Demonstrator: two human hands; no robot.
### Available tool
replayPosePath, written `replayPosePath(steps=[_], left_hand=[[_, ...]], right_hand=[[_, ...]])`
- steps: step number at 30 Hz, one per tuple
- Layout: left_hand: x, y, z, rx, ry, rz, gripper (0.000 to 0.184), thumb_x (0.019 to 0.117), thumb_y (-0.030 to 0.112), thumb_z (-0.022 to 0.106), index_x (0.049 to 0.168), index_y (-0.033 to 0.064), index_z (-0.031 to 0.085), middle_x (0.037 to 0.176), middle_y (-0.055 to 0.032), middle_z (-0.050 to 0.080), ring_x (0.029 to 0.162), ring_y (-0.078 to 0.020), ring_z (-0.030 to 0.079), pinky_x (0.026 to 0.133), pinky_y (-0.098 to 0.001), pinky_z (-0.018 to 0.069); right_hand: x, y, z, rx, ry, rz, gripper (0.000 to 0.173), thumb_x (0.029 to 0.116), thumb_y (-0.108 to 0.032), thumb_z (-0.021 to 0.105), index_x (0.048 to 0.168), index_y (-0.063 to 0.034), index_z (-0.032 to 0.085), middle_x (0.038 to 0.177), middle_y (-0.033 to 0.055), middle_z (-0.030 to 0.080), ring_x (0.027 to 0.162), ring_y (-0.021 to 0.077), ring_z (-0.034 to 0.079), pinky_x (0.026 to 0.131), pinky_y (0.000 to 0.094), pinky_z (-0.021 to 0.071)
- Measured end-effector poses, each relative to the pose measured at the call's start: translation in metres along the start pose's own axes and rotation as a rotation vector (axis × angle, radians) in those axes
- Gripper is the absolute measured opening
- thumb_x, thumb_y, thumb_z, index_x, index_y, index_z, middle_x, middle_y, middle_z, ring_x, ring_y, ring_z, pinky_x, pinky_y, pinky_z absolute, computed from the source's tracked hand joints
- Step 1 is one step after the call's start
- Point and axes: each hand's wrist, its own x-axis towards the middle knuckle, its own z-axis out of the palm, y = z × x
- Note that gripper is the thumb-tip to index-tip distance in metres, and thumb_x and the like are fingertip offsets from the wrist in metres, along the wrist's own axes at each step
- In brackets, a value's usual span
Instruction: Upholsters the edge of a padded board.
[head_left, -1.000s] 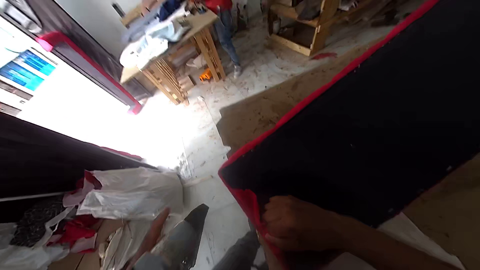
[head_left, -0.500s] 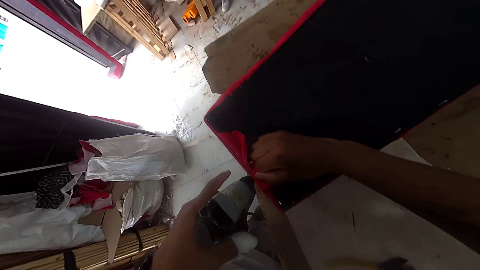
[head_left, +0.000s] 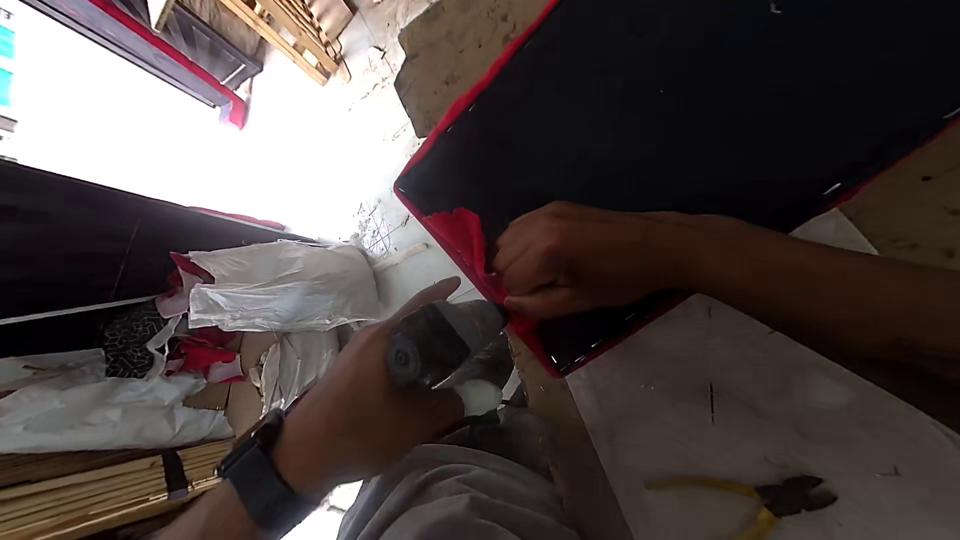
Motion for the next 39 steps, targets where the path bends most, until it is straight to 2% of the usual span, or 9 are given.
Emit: replayPosePath(steps=[6,12,18,21,25,28,30,34,39], left_hand=[[0.010,0.008,-0.013,0.081,-0.028,0.023,0.080,0.0770,0.028,0.083,0.149,0.0308,0.049,0.106,0.0133,0.071,0.087,0.0006,0.069,0.073,-0.0291,0.0635],[0.011,0.007,-0.008,0.071,-0.030,0.023,0.079,0.0772,0.030,0.081,0.149,0.0355,0.048,0.106,0.0155,0.072,0.088,0.0009,0.069,0.074,-0.0303,0.0634],[0.005,0.000,-0.008,-0.030,-0.012,0.031,0.099,0.0735,0.026,0.087,0.157,0.0364,0.035,0.107,0.0123,0.072,0.089,-0.0016,0.070,0.074,-0.0298,0.0643],[0.003,-0.006,-0.006,-0.043,0.010,0.050,0.098,0.0741,0.026,0.086,0.157,0.0363,0.035,0.107,0.0109,0.072,0.085,-0.0034,0.070,0.071,-0.0323,0.0648],[0.008,-0.015,-0.006,-0.066,0.017,0.072,0.093,0.0760,0.024,0.084,0.156,0.0338,0.038,0.103,0.0097,0.072,0.079,-0.0042,0.070,0.068,-0.0336,0.0640],[0.012,-0.022,-0.002,-0.084,0.000,0.152,0.088,0.0776,0.024,0.084,0.154,0.0313,0.041,0.109,0.0114,0.072,0.089,-0.0011,0.070,0.076,-0.0308,0.0636],[0.016,-0.025,0.001,-0.090,-0.005,0.185,0.082,0.0766,0.027,0.085,0.149,0.0319,0.046,0.110,0.0127,0.072,0.094,-0.0002,0.069,0.081,-0.0305,0.0630],[0.017,-0.026,0.004,-0.064,-0.002,0.185,0.079,0.0765,0.033,0.085,0.147,0.0335,0.049,0.109,0.0132,0.072,0.096,0.0005,0.069,0.084,-0.0319,0.0626],[0.016,-0.030,0.008,-0.080,-0.001,0.218,0.076,0.0786,0.030,0.083,0.147,0.0311,0.050,0.113,0.0135,0.071,0.099,0.0012,0.068,0.086,-0.0297,0.0620]], right_hand=[[0.000,-0.001,0.001,-0.020,-0.003,0.000,0.036,0.0963,-0.020,0.058,0.061,-0.0151,0.054,0.070,-0.0026,0.057,0.073,0.0126,0.059,0.066,0.0327,0.0482],[-0.001,-0.003,0.003,-0.029,-0.004,0.011,0.035,0.0958,-0.020,0.058,0.061,-0.0156,0.054,0.070,-0.0034,0.057,0.073,0.0117,0.059,0.065,0.0319,0.0472],[0.001,-0.005,-0.002,-0.027,-0.022,0.049,0.037,0.0991,-0.023,0.058,0.063,-0.0152,0.054,0.070,-0.0029,0.055,0.073,0.0119,0.057,0.066,0.0316,0.0467],[0.002,-0.019,-0.010,-0.088,-0.063,0.187,0.037,0.1033,-0.030,0.054,0.069,-0.0161,0.060,0.073,-0.0039,0.056,0.075,0.0115,0.058,0.069,0.0324,0.0476],[0.002,-0.063,-0.008,-0.299,-0.196,0.599,0.035,0.1028,-0.046,0.048,0.086,-0.0237,0.069,0.085,-0.0061,0.063,0.085,0.0126,0.064,0.073,0.0390,0.0537],[0.007,-0.094,0.004,-0.364,-0.261,0.826,0.040,0.0979,-0.059,0.054,0.088,-0.0235,0.070,0.088,-0.0045,0.067,0.087,0.0155,0.066,0.077,0.0426,0.0536],[0.005,-0.105,0.014,-0.432,-0.268,0.875,0.042,0.0955,-0.061,0.059,0.089,-0.0217,0.070,0.088,-0.0031,0.068,0.087,0.0177,0.066,0.076,0.0434,0.0514],[-0.015,-0.102,0.027,-0.448,-0.158,0.672,0.038,0.1023,-0.047,0.053,0.082,-0.0181,0.067,0.080,-0.0013,0.064,0.080,0.0198,0.062,0.070,0.0431,0.0443],[-0.041,-0.077,0.033,-0.323,0.076,0.318,0.032,0.1003,-0.026,0.058,0.072,-0.0131,0.058,0.070,0.0001,0.054,0.068,0.0178,0.052,0.063,0.0381,0.0364]])
